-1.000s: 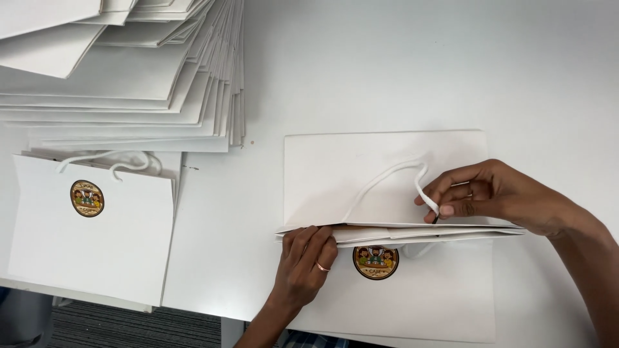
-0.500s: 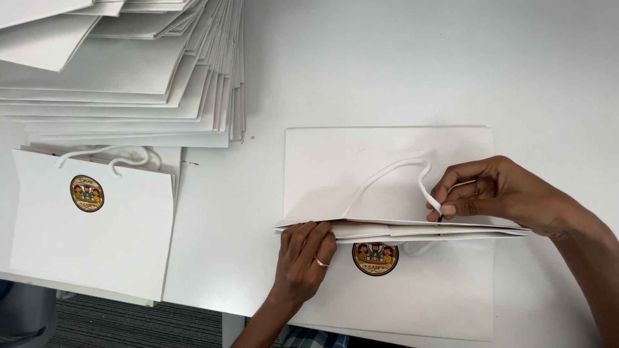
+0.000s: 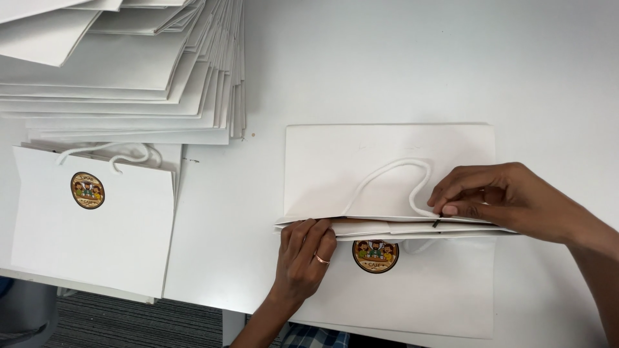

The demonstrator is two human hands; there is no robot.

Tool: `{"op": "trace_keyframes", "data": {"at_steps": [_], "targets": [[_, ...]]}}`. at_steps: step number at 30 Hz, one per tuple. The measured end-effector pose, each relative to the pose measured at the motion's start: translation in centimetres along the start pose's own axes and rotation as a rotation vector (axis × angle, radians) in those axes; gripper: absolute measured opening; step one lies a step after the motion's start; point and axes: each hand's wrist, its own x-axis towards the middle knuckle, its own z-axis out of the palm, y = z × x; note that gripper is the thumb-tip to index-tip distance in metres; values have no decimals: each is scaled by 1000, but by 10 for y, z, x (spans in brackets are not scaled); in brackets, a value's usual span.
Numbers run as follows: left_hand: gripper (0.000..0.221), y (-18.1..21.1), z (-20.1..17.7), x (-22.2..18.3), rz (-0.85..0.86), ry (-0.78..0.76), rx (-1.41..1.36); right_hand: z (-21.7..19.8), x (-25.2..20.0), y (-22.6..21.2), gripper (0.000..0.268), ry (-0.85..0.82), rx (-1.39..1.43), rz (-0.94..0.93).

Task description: The recorder is inserting white rope handles into pre-punched holes of white paper shopping bags.

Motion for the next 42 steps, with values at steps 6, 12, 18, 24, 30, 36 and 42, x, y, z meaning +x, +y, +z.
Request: {"op": "trace_keyframes", "data": {"at_steps": [6,12,18,24,30,36,42], "targets": [[10,1,-1,1,-4,2,-4,-1,-21,19,38,-37,-397,-297],[10,1,-1,1,-3,1,5,6,-24,31,34,-33,-540,-295],[10,1,3,-3,6,8,9,15,-25,10,39,-17,-643,-240],[11,2,-2,5,6,9,8,25,-22,5,43,66,-737,-241],[12,2,0,5,-5,15,-2,27,-19,-3,29,98,-506,-232],[11,1,2,1,-4,12,5,15,-9,16,17,62,-303,-281],[11,0,4,-4,1,6,10,11,-2,7,23,135,51,49]]}}
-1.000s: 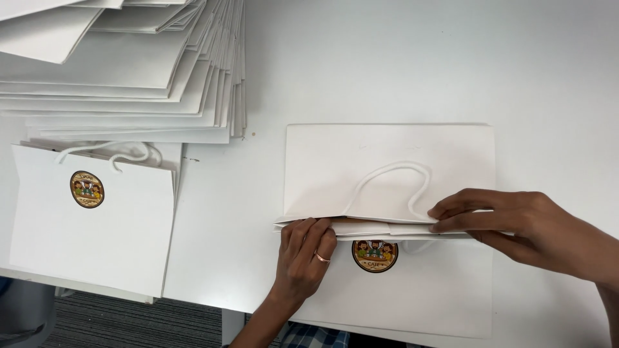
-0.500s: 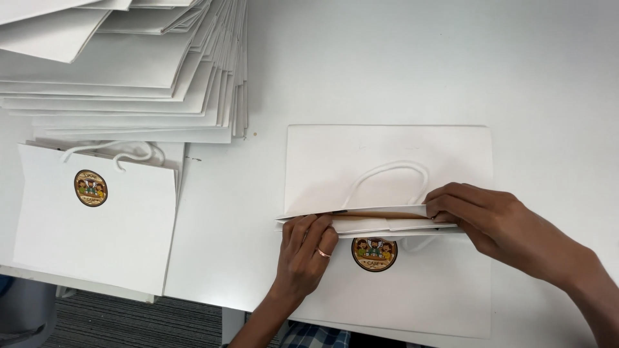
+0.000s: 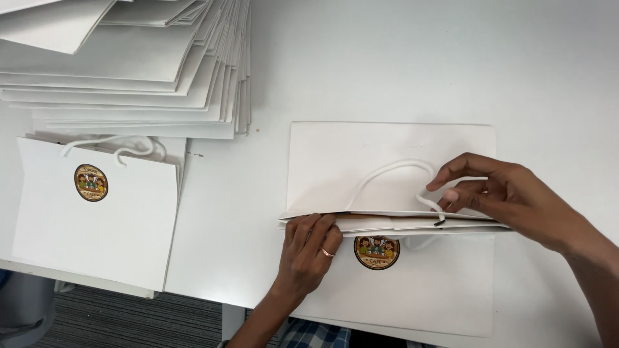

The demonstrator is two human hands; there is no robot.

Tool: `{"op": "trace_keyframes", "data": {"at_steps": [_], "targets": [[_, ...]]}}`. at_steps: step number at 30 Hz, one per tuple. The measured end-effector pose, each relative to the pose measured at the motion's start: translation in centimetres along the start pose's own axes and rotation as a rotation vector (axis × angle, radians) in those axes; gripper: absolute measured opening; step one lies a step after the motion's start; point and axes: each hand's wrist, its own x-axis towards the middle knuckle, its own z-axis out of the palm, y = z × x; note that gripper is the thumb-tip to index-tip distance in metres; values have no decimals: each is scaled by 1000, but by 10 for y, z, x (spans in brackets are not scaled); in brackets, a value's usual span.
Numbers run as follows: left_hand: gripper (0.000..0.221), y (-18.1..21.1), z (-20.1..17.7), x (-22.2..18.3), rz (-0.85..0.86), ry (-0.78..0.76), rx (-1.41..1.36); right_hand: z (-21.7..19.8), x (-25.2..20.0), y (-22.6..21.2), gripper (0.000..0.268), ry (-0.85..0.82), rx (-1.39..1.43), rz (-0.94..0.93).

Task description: The recorder is inserting white rope handles into pre-punched holes of white paper shopping bags.

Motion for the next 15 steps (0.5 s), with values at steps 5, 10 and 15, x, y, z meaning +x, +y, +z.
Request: {"op": "trace_keyframes", "data": {"at_steps": [5,10,15], "targets": [[12,0,1,-1,3,-8,7,5,-1,-15,28,46,-145,235],[13,0,-1,0,2,-18,7,5,-3,-23,29,137,-118,159],[13,0,-2,1,-3,-26,1,-4,6,10,32,115,49,-50]]}}
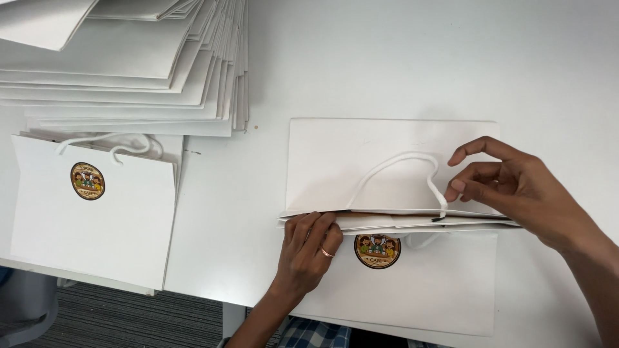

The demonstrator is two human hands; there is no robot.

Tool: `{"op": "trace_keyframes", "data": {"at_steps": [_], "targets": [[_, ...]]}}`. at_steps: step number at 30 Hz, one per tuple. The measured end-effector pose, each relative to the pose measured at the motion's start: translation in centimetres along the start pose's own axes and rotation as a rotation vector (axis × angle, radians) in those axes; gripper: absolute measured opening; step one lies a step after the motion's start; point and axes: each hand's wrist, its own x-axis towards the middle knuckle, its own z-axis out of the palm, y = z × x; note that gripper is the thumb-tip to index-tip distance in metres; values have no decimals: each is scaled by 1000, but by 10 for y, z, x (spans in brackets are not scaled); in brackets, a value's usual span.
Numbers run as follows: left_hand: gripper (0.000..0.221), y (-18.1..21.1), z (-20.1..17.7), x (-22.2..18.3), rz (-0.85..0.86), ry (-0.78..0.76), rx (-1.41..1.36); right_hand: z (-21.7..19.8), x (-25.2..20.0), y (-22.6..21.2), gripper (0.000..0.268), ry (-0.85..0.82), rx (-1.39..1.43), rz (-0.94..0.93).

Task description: The recorder is inserting white rope handles into pre-punched holes of white paper shopping bags.

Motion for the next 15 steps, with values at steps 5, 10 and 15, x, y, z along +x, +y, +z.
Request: {"op": "trace_keyframes", "data": {"at_steps": [5,10,15], "targets": [[14,0,0,-1,2,-11,0,13,-7,-33,34,-64,-277,310],[13,0,1,-1,4,-1,-2,8,-4,-11,37,-19,-157,150],[14,0,-2,2,4,-2,-4,6,-5,-11,36,102,-67,121]]}}
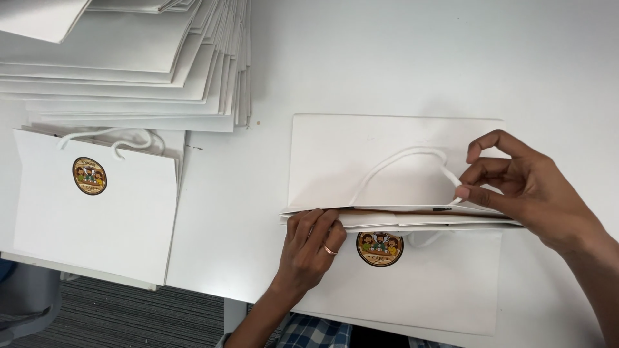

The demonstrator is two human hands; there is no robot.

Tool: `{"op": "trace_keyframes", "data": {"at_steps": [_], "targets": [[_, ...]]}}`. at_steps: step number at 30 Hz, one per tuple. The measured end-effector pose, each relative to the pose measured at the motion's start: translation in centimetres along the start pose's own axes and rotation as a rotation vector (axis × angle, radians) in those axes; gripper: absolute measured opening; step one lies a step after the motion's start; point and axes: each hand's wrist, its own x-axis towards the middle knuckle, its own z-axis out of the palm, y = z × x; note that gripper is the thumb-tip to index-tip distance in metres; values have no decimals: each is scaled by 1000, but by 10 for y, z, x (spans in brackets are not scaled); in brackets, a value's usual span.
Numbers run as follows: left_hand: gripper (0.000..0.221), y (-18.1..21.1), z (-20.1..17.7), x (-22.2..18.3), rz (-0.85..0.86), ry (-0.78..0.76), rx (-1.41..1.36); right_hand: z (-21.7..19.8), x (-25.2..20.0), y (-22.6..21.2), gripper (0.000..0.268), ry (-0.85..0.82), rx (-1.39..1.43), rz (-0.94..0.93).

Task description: The recorder is inserting white rope handles into pre-punched holes of white paper shopping bags.

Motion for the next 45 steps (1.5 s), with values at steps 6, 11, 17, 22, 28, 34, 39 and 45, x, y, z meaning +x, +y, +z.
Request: {"op": "trace_keyframes", "data": {"at_steps": [6,11,17,22,28,34,39,45], "targets": [[15,0,-1,4,-5,13,-2,-6,1,10,37,71,151,-157],[32,2,-4,12,-5,82,79,-25,12,43,26,-40,451,-409],[58,2,-10,36,-127,-210,110,-34,2,6,40,-39,833,-579],[60,3,-9,42,-217,-321,-61,-13,-22,-21,35,350,-336,-688],[58,5,-9,42,-238,-300,-85,19,-18,-3,49,-160,-578,-677],[57,4,-10,41,-235,-296,-83,59,-23,-14,35,-174,-835,-723],[57,4,-11,41,-239,-288,-94,33,-35,-19,28,-350,-681,-580],[57,4,-10,40,-234,-281,-97,-48,-7,87,12,-537,-123,-537]]}}
